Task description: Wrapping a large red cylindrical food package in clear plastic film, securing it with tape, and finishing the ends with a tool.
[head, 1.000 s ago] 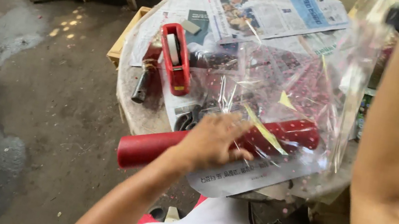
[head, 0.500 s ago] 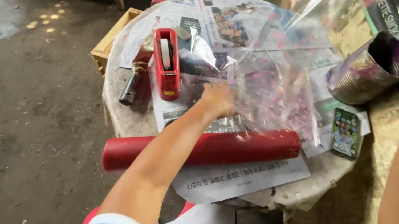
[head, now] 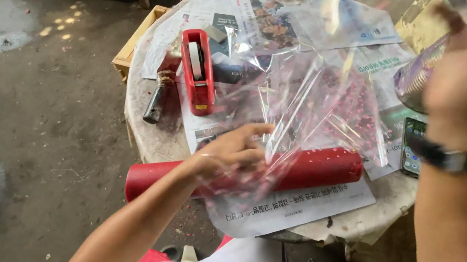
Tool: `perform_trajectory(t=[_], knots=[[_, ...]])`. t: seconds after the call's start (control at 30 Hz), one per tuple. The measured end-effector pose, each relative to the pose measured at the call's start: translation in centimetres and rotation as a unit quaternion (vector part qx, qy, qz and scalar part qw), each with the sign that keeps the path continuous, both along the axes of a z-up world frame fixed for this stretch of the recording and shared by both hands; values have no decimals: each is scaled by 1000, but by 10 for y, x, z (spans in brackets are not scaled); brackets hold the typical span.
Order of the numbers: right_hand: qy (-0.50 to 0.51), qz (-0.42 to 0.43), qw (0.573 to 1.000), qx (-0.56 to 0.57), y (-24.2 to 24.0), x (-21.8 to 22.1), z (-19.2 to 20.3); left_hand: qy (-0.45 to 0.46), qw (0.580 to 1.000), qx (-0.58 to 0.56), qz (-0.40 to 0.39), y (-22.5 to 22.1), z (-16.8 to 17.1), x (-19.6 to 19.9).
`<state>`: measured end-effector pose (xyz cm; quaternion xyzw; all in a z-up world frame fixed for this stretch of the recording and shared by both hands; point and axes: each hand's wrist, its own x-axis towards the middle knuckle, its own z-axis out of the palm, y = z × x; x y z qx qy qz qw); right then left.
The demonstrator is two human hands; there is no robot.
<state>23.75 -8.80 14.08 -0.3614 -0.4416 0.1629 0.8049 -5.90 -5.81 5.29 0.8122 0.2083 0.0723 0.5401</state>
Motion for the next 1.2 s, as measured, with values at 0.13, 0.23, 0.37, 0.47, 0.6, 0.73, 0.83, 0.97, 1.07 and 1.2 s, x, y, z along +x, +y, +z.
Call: perform_trajectory(t=[0.13, 0.23, 0.37, 0.47, 0.6, 0.73, 0.83, 0.97, 1.07, 1.2], knots=[[-488, -41, 871, -42, -29, -62, -14, -224, 929, -216, 202, -17, 23, -60], [-531, -17, 843, -89, -51, -71, -24, -127, 903, 192, 363, 1, 15, -128], [-445, -52, 861, -240, -72, -49, -66, -21, 778, 450, 439, 7, 7, -183], [-452, -83, 817, -348, -84, -36, -119, 101, 777, 472, 404, 34, -19, -194], [-485, -135, 779, -374, -93, -16, -170, 134, 798, 476, 345, 43, -41, -189], [-441, -205, 784, -386, -104, -8, -175, 51, 818, 329, 469, 14, -36, -189], [-348, -169, 816, -430, -106, -3, -169, 65, 801, 197, 561, -14, -50, -193], [-171, -68, 858, -480, -102, -3, -171, -35, 815, -64, 575, -43, -104, -210], [-177, -76, 860, -473, -94, 0, -184, -71, 843, -132, 516, -58, -109, -199], [-135, -76, 836, -527, -83, -13, -155, -49, 823, -121, 553, -52, -98, -183]])
